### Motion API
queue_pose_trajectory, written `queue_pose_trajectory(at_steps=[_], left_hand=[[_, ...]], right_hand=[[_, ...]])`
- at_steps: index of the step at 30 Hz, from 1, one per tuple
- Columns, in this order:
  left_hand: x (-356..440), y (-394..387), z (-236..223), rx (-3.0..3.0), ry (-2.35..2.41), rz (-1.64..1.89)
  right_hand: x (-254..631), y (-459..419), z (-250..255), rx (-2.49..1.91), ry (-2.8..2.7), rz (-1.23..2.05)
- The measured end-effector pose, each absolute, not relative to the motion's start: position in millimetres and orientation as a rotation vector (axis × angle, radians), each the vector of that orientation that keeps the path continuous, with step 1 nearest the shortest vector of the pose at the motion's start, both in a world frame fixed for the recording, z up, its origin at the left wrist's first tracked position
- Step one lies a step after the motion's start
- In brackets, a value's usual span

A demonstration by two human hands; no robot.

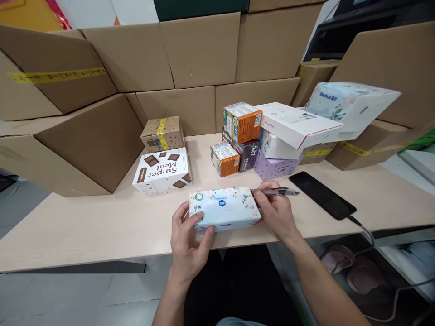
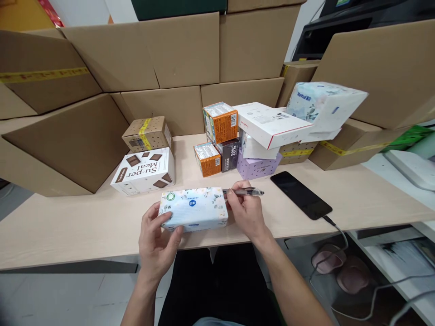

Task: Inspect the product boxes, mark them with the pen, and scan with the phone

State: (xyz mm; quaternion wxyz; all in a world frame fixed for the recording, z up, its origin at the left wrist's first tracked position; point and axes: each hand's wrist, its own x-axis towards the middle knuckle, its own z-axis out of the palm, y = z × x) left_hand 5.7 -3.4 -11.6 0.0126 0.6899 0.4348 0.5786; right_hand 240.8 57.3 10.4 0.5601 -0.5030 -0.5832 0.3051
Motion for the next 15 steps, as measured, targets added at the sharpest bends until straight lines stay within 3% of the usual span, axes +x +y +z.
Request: queue_pose_trajectory(at_steps=[15], left_hand=[[4.8,-10.8,-9.1,2.283,1.085,1.915]], right_hand=[[238.5,45.5,13.5,-0.972,-1.522,0.428]])
